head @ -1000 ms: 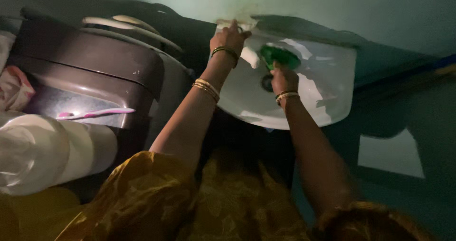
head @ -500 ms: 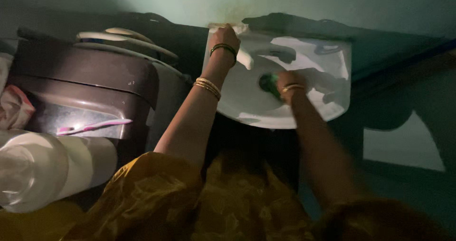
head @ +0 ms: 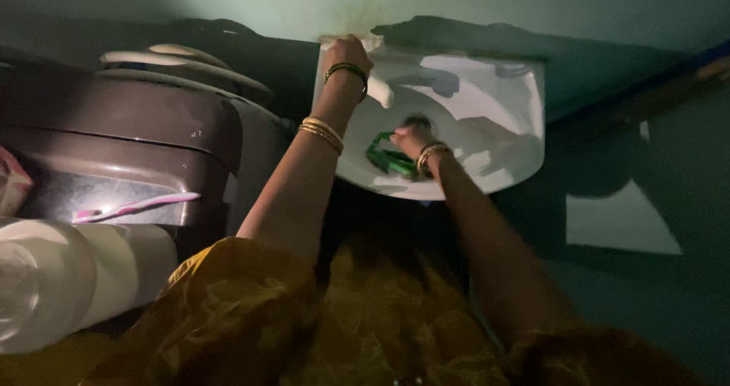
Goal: The person cleans the interior and the rim of a small white sink with a green sponge.
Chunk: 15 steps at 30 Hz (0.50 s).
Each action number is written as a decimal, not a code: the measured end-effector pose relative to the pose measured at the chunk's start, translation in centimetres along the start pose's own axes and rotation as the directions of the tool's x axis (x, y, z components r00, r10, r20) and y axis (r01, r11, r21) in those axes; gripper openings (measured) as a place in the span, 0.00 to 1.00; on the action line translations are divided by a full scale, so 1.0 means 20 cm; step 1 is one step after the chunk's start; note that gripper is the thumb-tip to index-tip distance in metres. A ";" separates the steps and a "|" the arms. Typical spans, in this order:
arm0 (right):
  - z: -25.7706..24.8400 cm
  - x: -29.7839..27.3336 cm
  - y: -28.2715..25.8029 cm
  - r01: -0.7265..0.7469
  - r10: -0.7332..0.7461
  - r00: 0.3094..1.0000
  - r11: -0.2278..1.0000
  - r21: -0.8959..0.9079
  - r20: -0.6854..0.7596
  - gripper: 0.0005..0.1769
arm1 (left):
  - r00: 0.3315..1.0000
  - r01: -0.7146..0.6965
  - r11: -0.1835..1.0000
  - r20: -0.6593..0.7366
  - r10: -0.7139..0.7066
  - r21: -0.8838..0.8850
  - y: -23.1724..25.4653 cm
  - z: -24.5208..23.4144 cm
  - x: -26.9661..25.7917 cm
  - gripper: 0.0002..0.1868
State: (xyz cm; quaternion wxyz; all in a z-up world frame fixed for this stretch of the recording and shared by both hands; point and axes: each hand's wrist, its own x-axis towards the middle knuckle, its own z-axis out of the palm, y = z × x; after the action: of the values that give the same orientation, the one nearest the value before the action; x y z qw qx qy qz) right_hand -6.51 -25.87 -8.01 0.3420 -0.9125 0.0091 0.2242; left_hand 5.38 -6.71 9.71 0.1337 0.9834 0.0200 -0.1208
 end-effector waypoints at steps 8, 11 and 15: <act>-0.49 -0.17 0.35 -0.086 0.198 0.976 0.737 -0.670 0.092 0.15 | 1.000 -0.002 0.999 -0.005 0.002 0.035 0.02 0.01 0.00 0.28; -0.31 -0.01 0.45 0.083 0.031 0.986 0.755 -0.651 0.162 0.15 | 0.999 0.020 0.997 0.044 -0.023 0.074 0.02 -0.01 0.02 0.28; 0.15 0.15 0.14 0.133 -0.113 0.989 0.960 -0.245 0.096 0.19 | 0.995 0.002 0.999 0.100 -0.007 0.052 0.02 -0.02 0.01 0.24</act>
State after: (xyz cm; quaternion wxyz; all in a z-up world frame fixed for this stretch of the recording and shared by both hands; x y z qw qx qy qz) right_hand -5.52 -25.80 -12.92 0.2375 -0.9373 -0.0899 0.2386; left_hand 5.75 -6.90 10.15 0.1087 0.9792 0.0123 -0.1708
